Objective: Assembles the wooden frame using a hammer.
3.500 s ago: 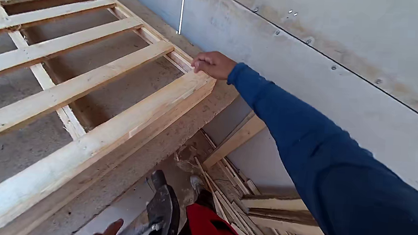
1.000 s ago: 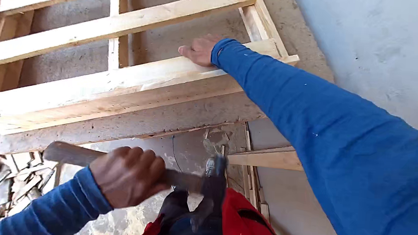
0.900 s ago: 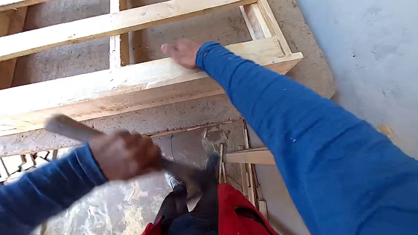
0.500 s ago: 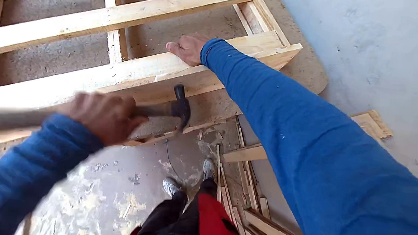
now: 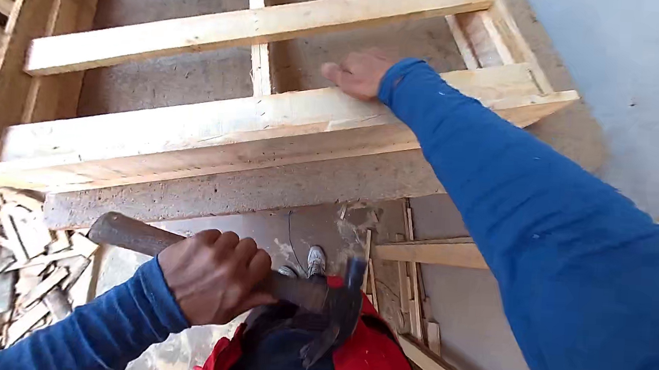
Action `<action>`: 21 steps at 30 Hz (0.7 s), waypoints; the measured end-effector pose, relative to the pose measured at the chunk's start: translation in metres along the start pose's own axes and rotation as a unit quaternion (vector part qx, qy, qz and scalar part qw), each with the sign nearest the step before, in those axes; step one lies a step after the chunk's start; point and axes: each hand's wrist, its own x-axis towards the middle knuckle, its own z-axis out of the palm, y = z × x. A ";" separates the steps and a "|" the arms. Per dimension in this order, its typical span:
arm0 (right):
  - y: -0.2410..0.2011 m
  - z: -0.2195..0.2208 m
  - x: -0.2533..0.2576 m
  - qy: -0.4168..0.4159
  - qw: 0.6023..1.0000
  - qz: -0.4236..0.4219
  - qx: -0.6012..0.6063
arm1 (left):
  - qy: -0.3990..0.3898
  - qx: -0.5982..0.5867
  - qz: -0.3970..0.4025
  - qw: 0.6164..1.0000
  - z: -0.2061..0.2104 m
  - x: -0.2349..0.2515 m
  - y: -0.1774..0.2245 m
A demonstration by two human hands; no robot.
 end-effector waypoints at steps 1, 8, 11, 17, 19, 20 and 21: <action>-0.026 0.001 0.006 0.004 1.000 -0.010 0.017 | -0.002 0.006 0.031 0.999 -0.004 0.000 -0.010; -0.089 0.023 0.035 0.021 1.000 -0.015 -0.013 | -0.022 0.030 -0.188 0.982 -0.003 -0.003 -0.066; -0.086 0.024 0.035 0.021 1.000 -0.008 -0.013 | 0.048 0.004 -0.038 0.998 0.010 0.002 -0.062; -0.091 0.028 0.037 0.032 0.999 -0.004 -0.014 | -0.029 0.016 -0.202 0.979 0.008 -0.069 -0.088; -0.098 0.030 0.043 0.077 0.996 -0.031 -0.014 | 0.002 0.009 -0.083 0.997 0.005 -0.101 -0.067; -0.107 0.030 0.048 0.114 0.992 -0.053 0.006 | 0.001 0.001 -0.014 1.000 0.000 -0.107 -0.061; -0.122 0.030 0.054 0.143 0.986 -0.079 0.028 | -0.004 -0.002 0.045 0.999 -0.002 -0.108 -0.063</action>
